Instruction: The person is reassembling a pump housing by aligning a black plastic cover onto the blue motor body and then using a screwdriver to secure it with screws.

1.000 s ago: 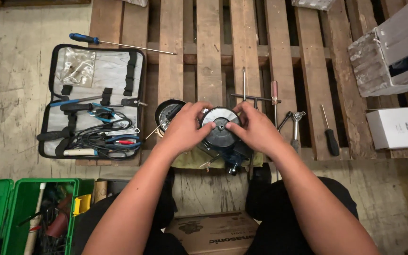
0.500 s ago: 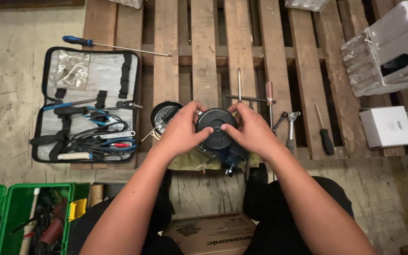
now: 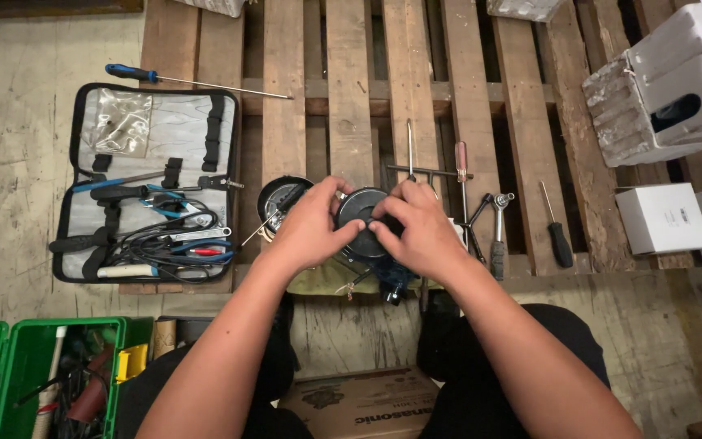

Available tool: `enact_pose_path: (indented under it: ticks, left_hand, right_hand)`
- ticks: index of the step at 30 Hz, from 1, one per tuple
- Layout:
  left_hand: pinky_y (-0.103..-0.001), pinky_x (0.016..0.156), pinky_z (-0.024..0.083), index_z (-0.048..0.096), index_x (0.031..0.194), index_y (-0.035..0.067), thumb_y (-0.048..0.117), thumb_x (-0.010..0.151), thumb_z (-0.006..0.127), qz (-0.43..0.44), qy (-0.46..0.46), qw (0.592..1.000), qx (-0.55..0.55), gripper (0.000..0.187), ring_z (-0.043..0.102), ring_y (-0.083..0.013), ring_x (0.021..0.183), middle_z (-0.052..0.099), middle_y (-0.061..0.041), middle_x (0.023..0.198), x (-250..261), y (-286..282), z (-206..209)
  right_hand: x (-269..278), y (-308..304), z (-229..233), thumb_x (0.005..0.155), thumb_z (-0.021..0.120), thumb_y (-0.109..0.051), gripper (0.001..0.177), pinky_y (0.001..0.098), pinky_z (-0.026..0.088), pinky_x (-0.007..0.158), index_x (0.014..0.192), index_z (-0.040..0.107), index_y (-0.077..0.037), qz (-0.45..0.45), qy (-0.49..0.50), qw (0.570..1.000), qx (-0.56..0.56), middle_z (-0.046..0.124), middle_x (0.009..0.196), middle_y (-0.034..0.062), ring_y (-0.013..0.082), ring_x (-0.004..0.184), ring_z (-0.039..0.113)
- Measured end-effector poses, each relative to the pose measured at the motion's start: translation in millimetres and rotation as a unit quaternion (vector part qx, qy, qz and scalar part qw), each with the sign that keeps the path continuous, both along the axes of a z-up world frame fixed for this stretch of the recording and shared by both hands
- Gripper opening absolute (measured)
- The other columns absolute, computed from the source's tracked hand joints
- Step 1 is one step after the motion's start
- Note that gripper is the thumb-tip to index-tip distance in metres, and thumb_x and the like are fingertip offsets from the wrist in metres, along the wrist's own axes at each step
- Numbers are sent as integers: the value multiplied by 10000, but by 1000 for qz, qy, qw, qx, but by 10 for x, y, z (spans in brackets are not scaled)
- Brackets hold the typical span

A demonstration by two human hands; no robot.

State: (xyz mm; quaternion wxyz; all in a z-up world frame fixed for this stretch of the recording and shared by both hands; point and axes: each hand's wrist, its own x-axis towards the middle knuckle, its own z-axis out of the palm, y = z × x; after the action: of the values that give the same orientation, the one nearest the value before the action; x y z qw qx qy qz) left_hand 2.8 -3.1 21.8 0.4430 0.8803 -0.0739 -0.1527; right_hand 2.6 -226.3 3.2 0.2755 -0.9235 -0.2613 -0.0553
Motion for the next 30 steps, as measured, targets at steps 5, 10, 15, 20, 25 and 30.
enact_pose_path:
  ticks: [5, 10, 15, 20, 25, 30]
  left_hand:
    - [-458, 782, 540, 543, 1289, 181, 329, 834, 744, -2, -8, 1000, 19, 519, 694, -287, 814, 573, -62, 951, 2, -11, -4]
    - [-475, 815, 543, 528, 1315, 166, 318, 873, 712, -5, -22, 999, 26, 503, 696, -334, 864, 572, -91, 992, -77, -48, 87]
    - [-494, 866, 572, 449, 1484, 173, 325, 909, 682, 32, -18, 999, 24, 639, 706, -307, 985, 569, -93, 1129, -297, -87, 145]
    - [-521, 853, 581, 458, 1498, 93, 253, 921, 691, 90, -27, 995, -19, 643, 705, -387, 1037, 573, -193, 1166, -528, -80, 56]
    - [-507, 931, 556, 417, 1549, 176, 311, 946, 644, 101, 39, 994, 35, 658, 686, -291, 1159, 548, -98, 1271, -603, -158, 320]
    - [-602, 982, 507, 387, 1557, 89, 312, 945, 658, 95, 40, 992, 67, 706, 597, -495, 1217, 528, -251, 1300, -517, -125, 320]
  right_hand:
    - [-26, 12, 14, 860, 758, -254, 145, 437, 507, 883, 981, 699, -201, -7, 11, 1000, 4, 562, 956, 55, 330, 951, 587]
    - [-81, 29, 46, 875, 744, -267, 171, 452, 502, 911, 1018, 679, -198, -23, 31, 999, -11, 564, 956, 56, 340, 989, 590]
    - [-104, 78, 230, 852, 758, -272, 278, 496, 500, 938, 1110, 677, -204, -55, 123, 985, -108, 612, 1019, 89, 379, 1039, 611]
    - [51, 142, 211, 849, 758, -308, 239, 489, 514, 906, 1069, 694, -237, -75, 177, 973, -132, 664, 971, 57, 360, 1019, 644]
    - [44, 148, 148, 847, 743, -298, 215, 462, 502, 894, 1044, 711, -218, -82, 187, 972, -116, 695, 928, 45, 343, 1003, 652]
    - [-215, 86, 157, 883, 706, -254, 283, 451, 460, 967, 1159, 687, -194, -50, 83, 990, -98, 708, 1017, 68, 326, 1033, 656]
